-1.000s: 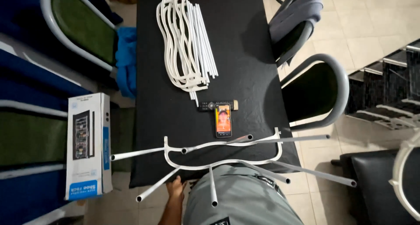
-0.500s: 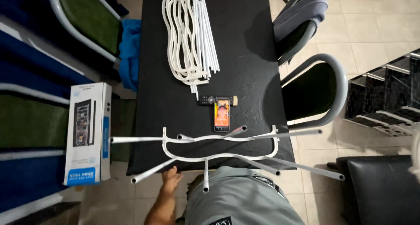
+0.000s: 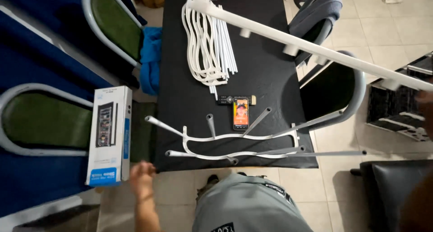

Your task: Assembling a shoe rack by connecting plastic side frames with metal support rods.

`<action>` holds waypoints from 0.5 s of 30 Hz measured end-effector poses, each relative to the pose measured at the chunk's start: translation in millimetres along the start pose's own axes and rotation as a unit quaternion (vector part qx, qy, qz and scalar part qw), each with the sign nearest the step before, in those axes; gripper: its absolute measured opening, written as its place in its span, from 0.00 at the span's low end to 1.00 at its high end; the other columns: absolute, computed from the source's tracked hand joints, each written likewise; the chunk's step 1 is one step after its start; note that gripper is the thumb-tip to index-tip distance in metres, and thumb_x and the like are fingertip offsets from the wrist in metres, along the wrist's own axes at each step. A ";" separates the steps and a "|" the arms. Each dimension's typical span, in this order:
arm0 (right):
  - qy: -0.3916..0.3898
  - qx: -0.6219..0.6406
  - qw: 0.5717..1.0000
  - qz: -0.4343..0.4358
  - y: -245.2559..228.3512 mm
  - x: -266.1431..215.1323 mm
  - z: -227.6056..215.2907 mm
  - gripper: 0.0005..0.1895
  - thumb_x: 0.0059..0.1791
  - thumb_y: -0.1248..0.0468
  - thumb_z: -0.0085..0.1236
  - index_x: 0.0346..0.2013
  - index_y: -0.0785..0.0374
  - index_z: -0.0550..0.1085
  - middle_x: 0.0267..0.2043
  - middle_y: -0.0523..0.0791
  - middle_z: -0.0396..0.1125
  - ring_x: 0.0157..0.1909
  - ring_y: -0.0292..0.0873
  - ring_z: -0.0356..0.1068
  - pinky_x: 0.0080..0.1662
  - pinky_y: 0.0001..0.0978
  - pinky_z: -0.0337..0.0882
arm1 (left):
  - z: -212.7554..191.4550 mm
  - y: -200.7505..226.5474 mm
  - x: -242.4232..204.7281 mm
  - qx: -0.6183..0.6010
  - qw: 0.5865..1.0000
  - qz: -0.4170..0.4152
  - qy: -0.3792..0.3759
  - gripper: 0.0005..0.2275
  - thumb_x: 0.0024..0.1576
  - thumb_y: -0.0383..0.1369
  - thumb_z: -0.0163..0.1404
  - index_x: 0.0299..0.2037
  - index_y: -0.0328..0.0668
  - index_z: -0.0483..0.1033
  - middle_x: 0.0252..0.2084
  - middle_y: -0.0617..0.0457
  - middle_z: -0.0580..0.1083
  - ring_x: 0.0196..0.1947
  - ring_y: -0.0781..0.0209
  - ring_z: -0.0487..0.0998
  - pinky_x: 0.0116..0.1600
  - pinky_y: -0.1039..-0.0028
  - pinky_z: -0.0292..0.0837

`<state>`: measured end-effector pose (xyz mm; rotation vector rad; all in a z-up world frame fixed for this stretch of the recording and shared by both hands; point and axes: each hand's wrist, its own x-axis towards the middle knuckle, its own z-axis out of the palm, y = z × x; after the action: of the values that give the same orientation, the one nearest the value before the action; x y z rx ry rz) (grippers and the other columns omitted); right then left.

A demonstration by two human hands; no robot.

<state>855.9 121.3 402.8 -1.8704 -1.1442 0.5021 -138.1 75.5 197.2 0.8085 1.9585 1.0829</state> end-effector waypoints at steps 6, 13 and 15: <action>-0.045 -0.201 0.939 -0.275 -432.0 -158.4 105.4 0.24 0.58 0.65 0.44 0.16 0.67 0.63 0.10 0.44 0.45 0.14 0.40 0.44 0.23 0.40 0.41 | -28.1 184.7 36.4 -0.274 0.940 0.199 0.050 0.07 0.66 0.35 0.53 0.45 0.42 0.74 0.28 0.55 0.70 0.26 0.68 0.69 0.38 0.77 0.73; -0.025 -0.185 0.919 -0.347 -450.1 -156.7 134.7 0.15 0.62 0.62 0.53 0.40 0.73 0.76 0.16 0.48 0.51 0.23 0.43 0.48 0.31 0.40 0.47 | -9.7 298.7 -14.4 -0.219 0.924 0.305 -0.073 0.12 0.62 0.35 0.50 0.50 0.35 0.76 0.37 0.46 0.79 0.34 0.60 0.82 0.44 0.76 0.79; -0.042 -0.193 0.912 -0.360 -454.1 -157.6 139.2 0.14 0.61 0.62 0.53 0.41 0.74 0.76 0.16 0.49 0.52 0.22 0.45 0.49 0.31 0.40 0.47 | -9.5 320.2 -35.2 -0.216 0.922 0.303 -0.103 0.12 0.62 0.34 0.50 0.50 0.34 0.77 0.38 0.44 0.80 0.36 0.58 0.83 0.45 0.75 0.81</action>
<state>446.5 143.6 689.8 -1.5754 -1.9764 -0.0766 -73.9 185.7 493.2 1.2507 1.2345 1.6357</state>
